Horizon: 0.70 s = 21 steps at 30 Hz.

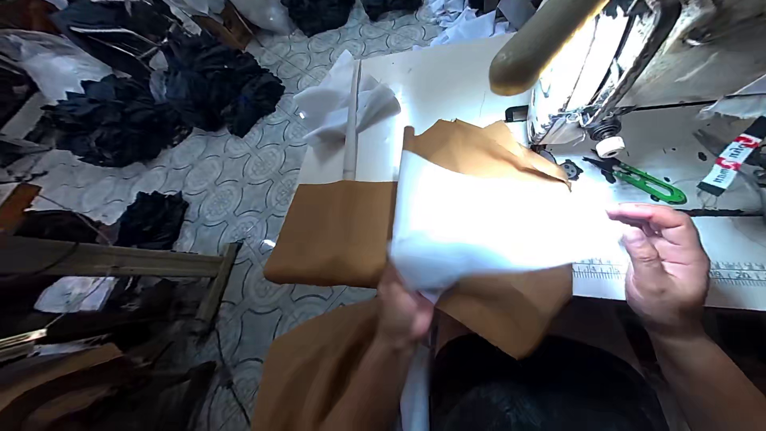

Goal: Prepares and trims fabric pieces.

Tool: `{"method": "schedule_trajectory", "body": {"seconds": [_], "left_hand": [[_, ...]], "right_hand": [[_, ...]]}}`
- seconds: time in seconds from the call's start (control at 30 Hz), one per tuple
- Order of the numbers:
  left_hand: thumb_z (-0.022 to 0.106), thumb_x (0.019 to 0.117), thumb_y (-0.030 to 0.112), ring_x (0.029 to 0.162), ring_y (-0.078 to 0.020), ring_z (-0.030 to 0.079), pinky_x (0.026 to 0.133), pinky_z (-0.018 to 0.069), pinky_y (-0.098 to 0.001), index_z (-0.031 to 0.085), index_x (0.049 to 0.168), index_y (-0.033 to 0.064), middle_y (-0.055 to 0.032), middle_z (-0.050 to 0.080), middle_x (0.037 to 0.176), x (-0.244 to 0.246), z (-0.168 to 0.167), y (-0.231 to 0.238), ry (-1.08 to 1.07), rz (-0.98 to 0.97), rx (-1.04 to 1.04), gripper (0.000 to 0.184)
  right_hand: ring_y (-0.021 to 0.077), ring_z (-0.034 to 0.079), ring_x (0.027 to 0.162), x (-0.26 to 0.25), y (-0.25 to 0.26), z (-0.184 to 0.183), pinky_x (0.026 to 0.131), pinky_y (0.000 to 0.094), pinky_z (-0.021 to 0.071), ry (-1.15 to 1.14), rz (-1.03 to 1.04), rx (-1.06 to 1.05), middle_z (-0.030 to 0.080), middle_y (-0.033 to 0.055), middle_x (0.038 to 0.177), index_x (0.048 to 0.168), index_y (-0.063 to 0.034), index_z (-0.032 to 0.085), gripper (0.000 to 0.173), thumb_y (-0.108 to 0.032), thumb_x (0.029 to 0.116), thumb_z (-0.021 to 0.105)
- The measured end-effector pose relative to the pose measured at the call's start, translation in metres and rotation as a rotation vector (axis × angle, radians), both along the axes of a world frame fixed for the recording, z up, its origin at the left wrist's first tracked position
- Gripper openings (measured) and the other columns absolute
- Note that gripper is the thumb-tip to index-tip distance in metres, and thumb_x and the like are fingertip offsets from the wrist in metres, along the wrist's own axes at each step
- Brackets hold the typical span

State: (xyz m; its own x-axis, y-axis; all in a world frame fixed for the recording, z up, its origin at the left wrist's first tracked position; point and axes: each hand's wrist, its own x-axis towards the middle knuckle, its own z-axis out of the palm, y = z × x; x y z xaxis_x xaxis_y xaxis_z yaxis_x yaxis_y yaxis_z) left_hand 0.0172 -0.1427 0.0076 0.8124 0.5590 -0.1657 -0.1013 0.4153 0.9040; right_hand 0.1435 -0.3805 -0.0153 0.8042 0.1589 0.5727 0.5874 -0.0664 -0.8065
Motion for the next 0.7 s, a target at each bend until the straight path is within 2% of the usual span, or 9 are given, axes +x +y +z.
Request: {"method": "schedule_trajectory", "body": {"seconds": [0.03,0.1,0.27,0.33,0.4,0.5,0.57,0.63,0.7], "left_hand": [[0.021,0.1125,0.023,0.091,-0.0103,0.072,0.081,0.0623,-0.0330,0.056,0.115,0.0101,-0.0006,0.073,0.094,0.009,0.007,0.007,0.066,0.088,-0.206,0.037],[0.020,0.1138,0.026,0.102,-0.0161,0.071,0.089,0.0607,-0.0372,0.046,0.137,0.0076,-0.0076,0.069,0.111,0.015,0.008,0.017,0.125,0.113,-0.315,0.039],[0.021,0.1138,0.026,0.108,-0.0159,0.069,0.092,0.0596,-0.0363,0.036,0.148,0.0084,-0.0083,0.066,0.119,0.010,0.006,0.010,0.181,0.093,-0.291,0.041],[0.020,0.1138,0.025,0.108,-0.0152,0.069,0.092,0.0595,-0.0358,0.038,0.147,0.0085,-0.0078,0.067,0.119,0.008,0.006,0.012,0.186,0.074,-0.285,0.041],[0.020,0.1134,0.021,0.108,-0.0152,0.069,0.093,0.0591,-0.0358,0.041,0.143,0.0065,-0.0071,0.068,0.117,0.004,0.007,0.014,0.155,0.018,-0.257,0.039],[0.023,0.1096,0.012,0.102,-0.0111,0.071,0.092,0.0600,-0.0340,0.049,0.128,0.0077,-0.0004,0.072,0.107,-0.007,0.013,0.018,0.026,-0.120,-0.135,0.032],[0.034,0.1065,0.010,0.098,-0.0082,0.072,0.089,0.0607,-0.0313,0.059,0.115,0.0141,0.0044,0.075,0.101,-0.016,0.018,0.025,-0.102,-0.199,-0.053,0.027],[0.051,0.1043,0.019,0.094,-0.0044,0.073,0.086,0.0606,-0.0264,0.072,0.108,0.0222,0.0072,0.077,0.099,-0.021,0.021,0.036,-0.224,-0.241,0.017,0.021],[0.058,0.1019,0.026,0.092,-0.0051,0.073,0.085,0.0608,-0.0267,0.076,0.105,0.0218,0.0047,0.077,0.097,-0.020,0.025,0.044,-0.262,-0.209,0.004,0.018]], "right_hand": [[0.0004,0.060,0.119,-0.001,0.001,-0.001,0.104,0.0246,0.0500,-0.002,0.008,0.005,0.065,-0.0181,0.122,0.122,-0.0242,0.061,0.019,-0.029,0.1060,0.052],[-0.0005,0.059,0.119,-0.002,0.005,-0.001,0.103,0.0233,0.0495,-0.024,0.021,-0.025,0.065,-0.0168,0.123,0.123,-0.0229,0.061,0.022,-0.033,0.1065,0.051],[-0.0009,0.056,0.121,-0.003,0.017,0.001,0.103,0.0212,0.0483,-0.004,0.136,-0.114,0.065,-0.0093,0.121,0.114,-0.0149,0.066,0.020,-0.029,0.1036,0.057],[0.0035,0.056,0.122,0.000,0.025,0.007,0.105,0.0227,0.0448,-0.030,0.162,-0.209,0.067,0.0015,0.120,0.114,-0.0058,0.068,0.026,-0.027,0.1024,0.058],[0.0167,0.059,0.122,0.008,0.035,0.014,0.106,0.0319,0.0448,-0.014,0.161,-0.358,0.068,0.0158,0.125,0.125,0.0024,0.067,0.038,-0.024,0.0980,0.061],[0.0342,0.053,0.133,0.034,0.048,0.022,0.109,0.0497,0.0434,0.198,0.267,-0.646,0.053,0.0241,0.145,0.150,0.0026,0.046,0.074,-0.031,0.0897,0.073],[0.0399,0.054,0.128,0.048,0.053,0.023,0.106,0.0580,0.0423,0.221,0.362,-0.728,0.058,0.0261,0.135,0.136,0.0060,0.057,0.070,-0.037,0.0852,0.079],[0.0275,0.060,0.114,0.051,0.056,0.023,0.097,0.0469,0.0474,0.116,0.448,-0.628,0.067,0.0173,0.117,0.109,0.0024,0.072,0.041,-0.031,0.0854,0.075],[0.0028,0.061,0.104,0.042,0.053,0.030,0.093,0.0229,0.0494,0.177,0.550,-0.382,0.068,-0.0026,0.105,0.100,-0.0085,0.073,0.017,-0.019,0.0877,0.067]]}}
